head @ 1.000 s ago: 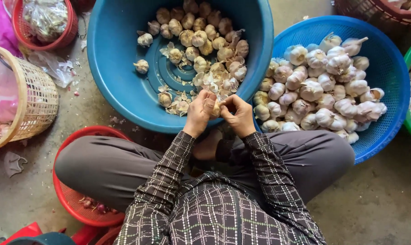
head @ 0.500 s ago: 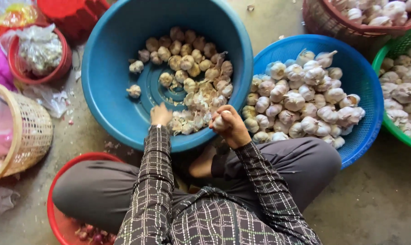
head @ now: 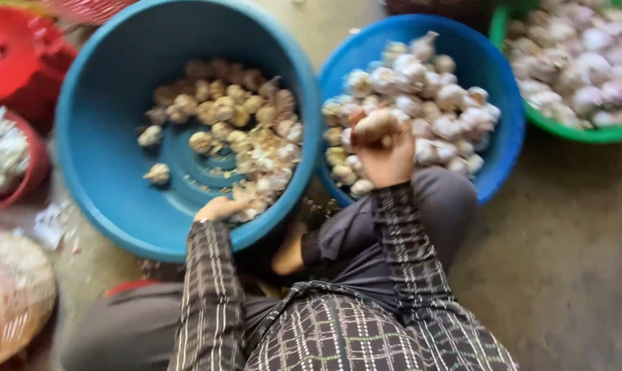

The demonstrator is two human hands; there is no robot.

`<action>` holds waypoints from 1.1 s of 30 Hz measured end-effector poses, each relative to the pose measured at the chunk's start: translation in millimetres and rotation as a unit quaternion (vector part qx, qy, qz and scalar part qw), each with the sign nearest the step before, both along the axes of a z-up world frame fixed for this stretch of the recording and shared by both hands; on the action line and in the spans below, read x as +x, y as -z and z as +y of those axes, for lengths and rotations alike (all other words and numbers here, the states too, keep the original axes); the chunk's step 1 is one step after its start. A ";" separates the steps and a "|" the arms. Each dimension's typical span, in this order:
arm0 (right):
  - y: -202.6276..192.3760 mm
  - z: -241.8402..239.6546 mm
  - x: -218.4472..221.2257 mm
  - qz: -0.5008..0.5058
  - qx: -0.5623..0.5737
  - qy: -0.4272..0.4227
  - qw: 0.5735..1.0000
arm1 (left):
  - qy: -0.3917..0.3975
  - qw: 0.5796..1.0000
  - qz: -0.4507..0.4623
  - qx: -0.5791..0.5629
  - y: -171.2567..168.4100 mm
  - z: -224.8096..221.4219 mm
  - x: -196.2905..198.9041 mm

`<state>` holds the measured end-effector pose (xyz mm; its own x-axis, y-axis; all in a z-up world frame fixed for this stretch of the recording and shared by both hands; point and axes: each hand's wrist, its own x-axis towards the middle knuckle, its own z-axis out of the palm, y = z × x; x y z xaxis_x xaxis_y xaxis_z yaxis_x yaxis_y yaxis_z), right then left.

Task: Sorting and peeling garlic bulbs by hand to remove dry outer skins and organize them into baskets.

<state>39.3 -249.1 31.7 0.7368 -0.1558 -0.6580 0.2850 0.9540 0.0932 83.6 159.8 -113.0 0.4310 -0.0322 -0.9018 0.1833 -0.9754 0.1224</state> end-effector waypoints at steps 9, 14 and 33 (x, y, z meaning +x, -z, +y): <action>22.3 -149.0 -54.7 0.000 -0.148 0.118 0.982 | -0.639 0.625 -0.132 -0.428 -26.5 -44.0 -3.7; 48.5 -160.4 -50.2 0.027 -0.093 0.112 0.989 | -0.687 0.465 -0.025 -0.558 -36.0 -61.0 -9.8; 97.9 -242.7 -39.1 -0.001 -0.307 -0.005 0.952 | -0.709 0.512 -0.153 -0.459 -39.6 -95.2 -23.7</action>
